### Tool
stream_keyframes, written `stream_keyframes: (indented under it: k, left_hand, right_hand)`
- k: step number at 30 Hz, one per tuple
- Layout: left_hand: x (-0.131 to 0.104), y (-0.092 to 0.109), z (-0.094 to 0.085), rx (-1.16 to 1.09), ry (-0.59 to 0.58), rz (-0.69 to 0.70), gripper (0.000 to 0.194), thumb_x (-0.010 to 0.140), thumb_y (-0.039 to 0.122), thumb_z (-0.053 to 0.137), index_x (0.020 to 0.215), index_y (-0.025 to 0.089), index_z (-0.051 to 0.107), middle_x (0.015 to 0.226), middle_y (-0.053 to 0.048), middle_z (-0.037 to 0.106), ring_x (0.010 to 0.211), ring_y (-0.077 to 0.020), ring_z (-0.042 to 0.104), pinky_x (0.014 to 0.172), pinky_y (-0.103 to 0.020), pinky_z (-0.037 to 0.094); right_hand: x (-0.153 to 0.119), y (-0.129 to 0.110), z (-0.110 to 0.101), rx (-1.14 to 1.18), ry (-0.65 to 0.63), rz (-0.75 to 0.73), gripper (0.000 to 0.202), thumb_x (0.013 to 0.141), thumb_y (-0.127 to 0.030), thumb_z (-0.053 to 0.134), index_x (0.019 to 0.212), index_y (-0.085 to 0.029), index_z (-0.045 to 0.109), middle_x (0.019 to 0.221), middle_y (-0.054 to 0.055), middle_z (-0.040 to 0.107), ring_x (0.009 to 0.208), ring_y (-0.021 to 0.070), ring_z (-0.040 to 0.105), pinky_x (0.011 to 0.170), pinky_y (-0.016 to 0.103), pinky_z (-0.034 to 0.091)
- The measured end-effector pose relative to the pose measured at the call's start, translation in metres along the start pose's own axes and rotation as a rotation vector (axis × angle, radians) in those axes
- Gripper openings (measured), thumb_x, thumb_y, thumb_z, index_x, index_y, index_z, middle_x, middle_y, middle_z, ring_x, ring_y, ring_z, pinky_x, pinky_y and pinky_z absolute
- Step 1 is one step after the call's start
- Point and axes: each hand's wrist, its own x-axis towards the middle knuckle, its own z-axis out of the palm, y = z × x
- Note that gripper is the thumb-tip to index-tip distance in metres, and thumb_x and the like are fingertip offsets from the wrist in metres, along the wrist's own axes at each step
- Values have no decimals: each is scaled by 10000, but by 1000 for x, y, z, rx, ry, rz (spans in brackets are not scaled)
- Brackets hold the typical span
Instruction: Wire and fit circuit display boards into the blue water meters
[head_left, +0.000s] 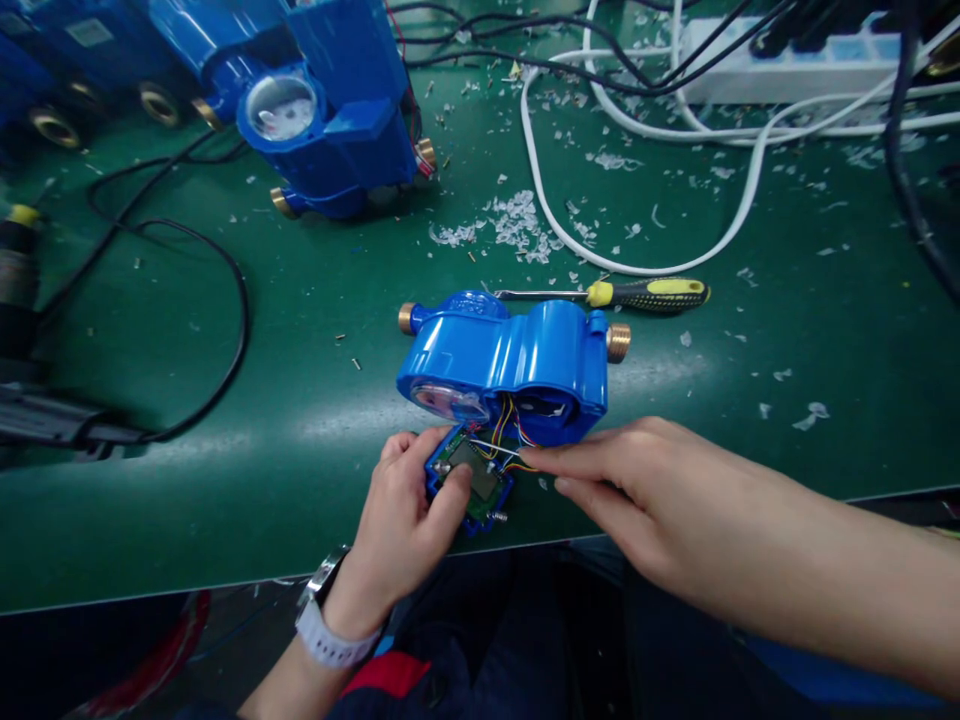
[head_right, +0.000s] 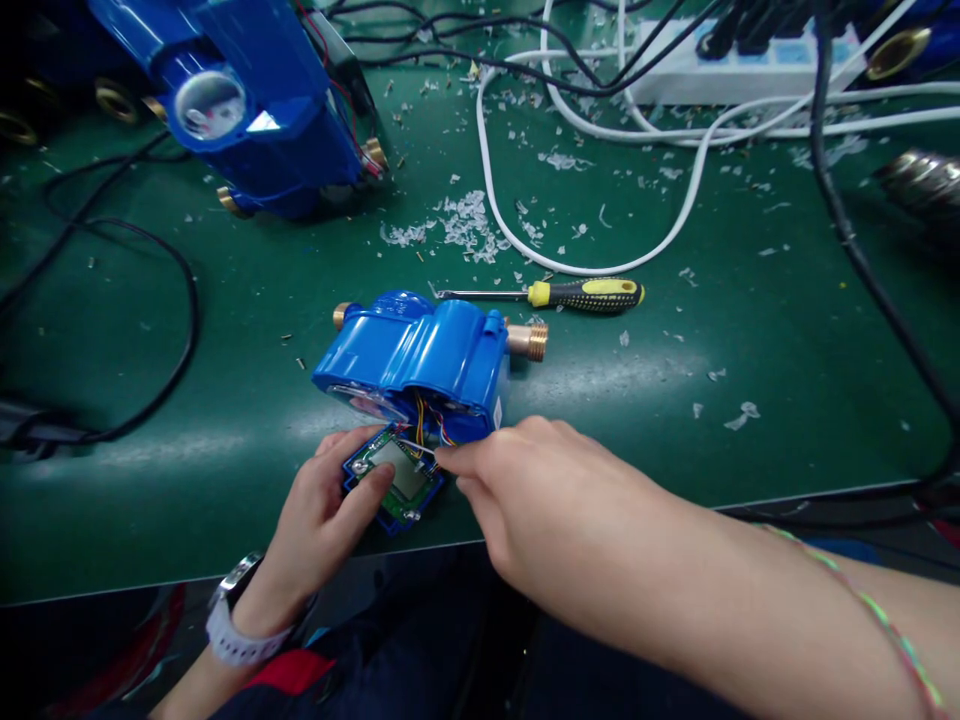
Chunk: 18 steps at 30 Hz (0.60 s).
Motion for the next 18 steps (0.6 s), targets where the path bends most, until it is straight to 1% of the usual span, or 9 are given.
stream_keyframes:
  k: [2, 4, 6, 9, 11, 13, 16, 18]
  left_hand:
    - [0, 0, 0, -8, -1, 0, 286, 890, 330, 461, 1036, 171, 648, 858, -63, 675, 842, -254, 542, 747, -384, 415]
    - [1, -1, 0, -23, -4, -4, 282, 895, 329, 462, 1048, 177, 644, 856, -61, 674, 848, -254, 541, 750, -385, 414]
    - [1, -1, 0, -45, -17, -10, 272, 897, 327, 461, 1038, 184, 646, 846, -57, 672, 842, -252, 539, 748, -385, 412]
    - [0, -2, 0, -91, -29, -16, 260, 900, 326, 458, 1002, 187, 653, 848, -57, 664, 836, -245, 531, 745, -386, 417]
    - [-1, -3, -1, -118, -19, -24, 261, 900, 328, 462, 1006, 186, 653, 850, -57, 656, 835, -242, 526, 741, -382, 423]
    - [-1, -3, -1, -129, -10, -29, 264, 898, 327, 468, 1026, 186, 652, 851, -56, 653, 837, -240, 525, 739, -378, 427]
    - [-2, -2, 0, -134, -2, -16, 259, 896, 318, 471, 1025, 187, 654, 865, -55, 663, 842, -238, 535, 749, -375, 431]
    - [-2, -2, 0, -132, 7, -4, 255, 894, 311, 470, 1020, 187, 654, 876, -53, 672, 843, -236, 546, 753, -373, 432]
  right_hand:
    - [-1, 1, -1, -55, -29, -30, 356, 800, -60, 586, 1079, -231, 725, 842, 48, 758, 665, 184, 708, 592, 240, 522]
    - [-5, 4, 1, -76, -35, -66, 425, 792, -45, 592, 1159, -235, 690, 906, 58, 757, 690, 188, 717, 605, 248, 539]
    - [-10, 9, 11, -40, 9, -89, 465, 830, -51, 559, 1245, -246, 636, 989, 61, 748, 741, 182, 723, 642, 256, 563]
    - [-17, 19, 34, 76, 91, -96, 461, 913, -81, 465, 1338, -237, 552, 1115, 75, 716, 845, 187, 723, 722, 308, 599]
    - [-21, 23, 51, 164, 128, -100, 437, 950, -102, 413, 1356, -217, 526, 1173, 87, 693, 924, 195, 711, 782, 348, 604]
    - [-23, 24, 64, 260, 173, -104, 408, 965, -116, 394, 1342, -198, 531, 1200, 90, 682, 1009, 187, 689, 844, 347, 591]
    - [-25, 20, 74, 383, 219, -93, 387, 972, -119, 398, 1325, -194, 536, 1228, 74, 674, 1117, 152, 641, 932, 302, 551]
    - [-26, 18, 76, 379, 229, -83, 396, 971, -112, 393, 1334, -193, 530, 1229, 78, 671, 1123, 150, 638, 940, 300, 547]
